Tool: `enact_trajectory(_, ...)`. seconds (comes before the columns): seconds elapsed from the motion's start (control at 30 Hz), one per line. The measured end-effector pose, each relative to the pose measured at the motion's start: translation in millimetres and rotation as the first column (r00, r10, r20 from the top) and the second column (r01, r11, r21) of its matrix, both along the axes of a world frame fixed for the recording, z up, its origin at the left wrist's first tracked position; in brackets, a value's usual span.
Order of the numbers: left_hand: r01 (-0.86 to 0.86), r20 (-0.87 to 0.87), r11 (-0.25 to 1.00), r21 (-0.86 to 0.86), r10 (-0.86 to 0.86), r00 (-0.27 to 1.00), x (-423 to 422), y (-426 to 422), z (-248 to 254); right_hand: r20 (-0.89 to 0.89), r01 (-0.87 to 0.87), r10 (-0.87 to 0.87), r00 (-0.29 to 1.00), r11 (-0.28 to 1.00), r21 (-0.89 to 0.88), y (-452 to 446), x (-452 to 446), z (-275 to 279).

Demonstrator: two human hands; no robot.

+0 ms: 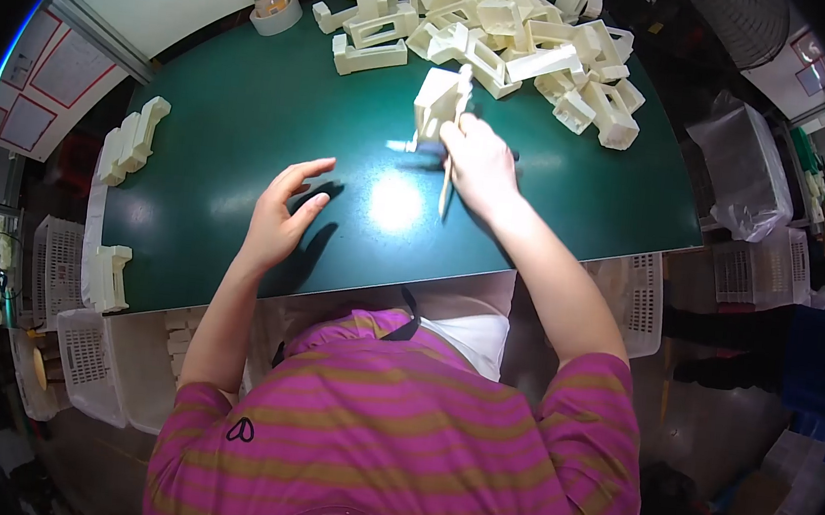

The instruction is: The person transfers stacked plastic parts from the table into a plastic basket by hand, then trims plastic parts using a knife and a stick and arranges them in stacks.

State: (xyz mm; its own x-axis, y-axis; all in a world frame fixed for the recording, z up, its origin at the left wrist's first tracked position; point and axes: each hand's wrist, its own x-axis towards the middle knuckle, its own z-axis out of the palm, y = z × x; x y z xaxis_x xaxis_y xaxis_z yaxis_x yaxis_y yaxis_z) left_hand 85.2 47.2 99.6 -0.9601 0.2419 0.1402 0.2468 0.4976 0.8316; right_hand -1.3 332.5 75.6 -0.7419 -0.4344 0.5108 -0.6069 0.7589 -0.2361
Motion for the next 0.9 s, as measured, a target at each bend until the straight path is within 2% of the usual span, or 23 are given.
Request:
enact_trajectory(0.07,-0.08,-0.134,0.997,-0.001,0.079,0.988,-6,14,-3,-0.016,-0.134,0.133,0.991,0.979,-0.155,5,31,4)
enact_trajectory(0.13,-0.02,0.013,0.967,0.254,0.018,1.0,-22,27,0,0.037,-0.147,0.16,0.986,0.961,-0.233,7,56,9)
enact_trajectory(0.2,0.054,0.053,0.974,0.219,-0.068,0.996,-26,47,21,0.125,-0.099,0.159,0.979,0.916,-0.388,15,75,13)
enact_trajectory(0.23,0.119,-0.051,0.992,0.042,-0.117,0.992,-30,57,26,0.056,-0.08,0.122,0.991,0.871,-0.484,20,79,4)
enact_trajectory(0.27,0.165,-0.143,0.976,-0.144,-0.185,0.972,-34,66,27,-0.009,-0.068,0.076,0.997,0.814,-0.577,23,85,-5)
enact_trajectory(0.3,0.205,-0.053,0.961,-0.185,-0.218,0.974,-39,73,20,0.296,0.18,0.056,0.954,0.683,-0.708,23,109,11)
enact_trajectory(0.33,0.158,0.013,0.975,-0.154,-0.158,0.987,-41,82,17,0.318,0.208,0.108,0.942,0.555,-0.806,32,117,3)
enact_trajectory(0.4,0.209,0.058,0.975,0.079,-0.214,0.975,-27,99,19,0.328,0.26,0.079,0.942,0.447,-0.856,50,134,-4)
enact_trajectory(0.43,0.324,-0.145,0.935,0.146,-0.304,0.942,-16,108,15,0.298,0.244,0.056,0.953,0.443,-0.863,57,142,-3)
enact_trajectory(0.47,0.474,-0.457,0.812,0.34,-0.298,0.838,-6,121,1,0.311,0.274,0.017,0.95,0.429,-0.861,60,154,3)
enact_trajectory(0.53,0.606,-0.575,0.735,0.305,-0.365,0.732,20,145,-7,0.473,0.422,0.187,0.861,0.255,-0.87,61,180,23)
enact_trajectory(0.57,0.611,-0.577,0.764,0.207,-0.409,0.707,33,151,-9,0.485,0.453,0.304,0.82,0.175,-0.874,73,195,8)
enact_trajectory(0.6,0.637,-0.538,0.736,0.231,-0.449,0.714,39,160,-16,0.536,0.488,0.336,0.774,0.222,-0.844,88,204,2)
enact_trajectory(0.67,0.636,-0.3,0.728,0.257,-0.566,0.768,45,169,-22,0.579,0.529,0.066,0.812,0.335,-0.78,96,213,16)
enact_trajectory(0.7,0.475,0.064,0.627,0.617,-0.642,0.764,49,170,-25,0.554,0.536,-0.122,0.824,0.486,-0.69,106,216,13)
enact_trajectory(0.73,0.145,0.371,0.537,0.831,-0.73,0.574,52,171,-28,0.564,0.552,-0.133,0.815,0.474,-0.686,107,218,18)
enact_trajectory(0.8,-0.074,0.516,0.513,0.855,-0.83,0.209,56,174,-40,0.533,0.457,-0.185,0.826,0.774,-0.439,108,220,34)
enact_trajectory(0.83,-0.055,0.483,0.481,0.875,-0.862,0.152,63,181,-44,0.476,0.348,-0.106,0.873,0.82,-0.455,108,220,24)
enact_trajectory(0.87,0.021,0.508,0.513,0.858,-0.854,0.107,68,183,-45,0.448,0.299,-0.048,0.893,0.807,-0.51,103,220,20)
enact_trajectory(0.9,-0.077,0.513,0.508,0.858,-0.856,0.06,72,185,-42,0.546,0.407,-0.039,0.837,0.712,-0.572,102,226,16)
